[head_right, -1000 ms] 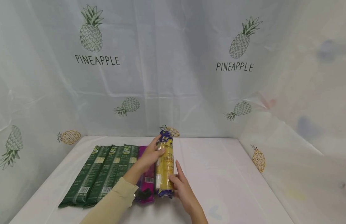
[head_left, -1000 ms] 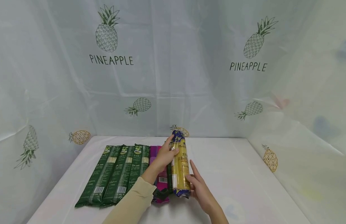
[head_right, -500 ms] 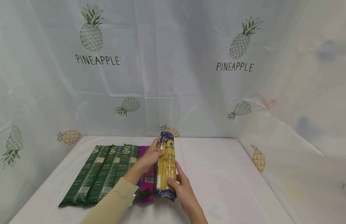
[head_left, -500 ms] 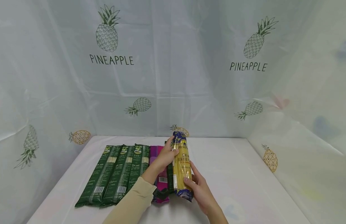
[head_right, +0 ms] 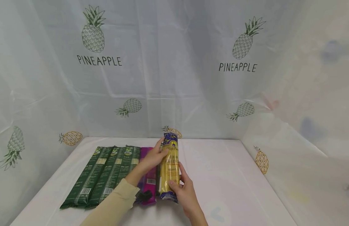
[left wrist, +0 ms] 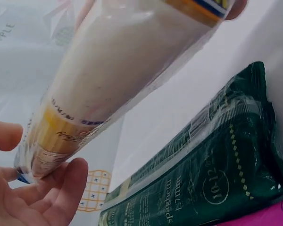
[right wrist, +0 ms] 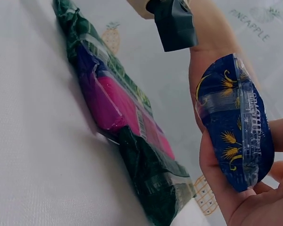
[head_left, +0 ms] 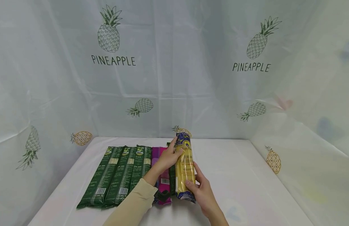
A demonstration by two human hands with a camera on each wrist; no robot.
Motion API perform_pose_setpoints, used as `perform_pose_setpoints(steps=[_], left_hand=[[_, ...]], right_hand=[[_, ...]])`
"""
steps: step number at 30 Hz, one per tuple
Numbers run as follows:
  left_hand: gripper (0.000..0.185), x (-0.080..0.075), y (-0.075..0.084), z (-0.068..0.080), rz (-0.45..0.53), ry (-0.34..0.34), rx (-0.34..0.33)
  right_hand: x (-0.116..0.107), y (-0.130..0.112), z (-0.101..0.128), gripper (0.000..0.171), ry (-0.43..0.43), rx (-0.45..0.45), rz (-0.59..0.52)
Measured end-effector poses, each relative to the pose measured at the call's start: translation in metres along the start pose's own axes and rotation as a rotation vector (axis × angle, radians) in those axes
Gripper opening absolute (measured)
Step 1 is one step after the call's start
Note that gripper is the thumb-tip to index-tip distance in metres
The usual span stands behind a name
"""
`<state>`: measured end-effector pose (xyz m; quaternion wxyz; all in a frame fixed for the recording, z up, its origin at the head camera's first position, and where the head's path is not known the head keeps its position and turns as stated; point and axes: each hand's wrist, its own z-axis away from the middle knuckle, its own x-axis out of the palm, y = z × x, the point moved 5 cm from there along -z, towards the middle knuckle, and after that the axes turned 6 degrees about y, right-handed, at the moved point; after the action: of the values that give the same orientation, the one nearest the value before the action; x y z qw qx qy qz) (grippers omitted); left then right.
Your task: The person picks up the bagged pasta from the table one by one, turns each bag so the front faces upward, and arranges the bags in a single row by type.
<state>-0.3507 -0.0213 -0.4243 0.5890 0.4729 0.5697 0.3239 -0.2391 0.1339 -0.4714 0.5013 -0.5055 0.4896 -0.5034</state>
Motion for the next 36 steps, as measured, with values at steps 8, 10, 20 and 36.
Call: perform_pose_setpoints(steps=[8, 10, 20, 36], left_hand=[[0.085, -0.003, 0.003, 0.002, -0.154, 0.057, 0.073], [0.086, -0.004, 0.004, 0.002, -0.163, 0.068, 0.067], [0.085, -0.003, 0.000, 0.003, -0.040, 0.086, 0.008], [0.078, -0.005, -0.005, 0.005, 0.197, 0.034, -0.063]], right_hand=[[0.002, -0.004, 0.003, 0.085, 0.040, -0.091, 0.112], [0.003, -0.005, 0.003, 0.085, 0.056, -0.102, 0.148], [0.005, -0.007, 0.003, 0.088, 0.102, -0.090, 0.254], [-0.005, -0.005, 0.007, 0.082, -0.039, 0.038, 0.227]])
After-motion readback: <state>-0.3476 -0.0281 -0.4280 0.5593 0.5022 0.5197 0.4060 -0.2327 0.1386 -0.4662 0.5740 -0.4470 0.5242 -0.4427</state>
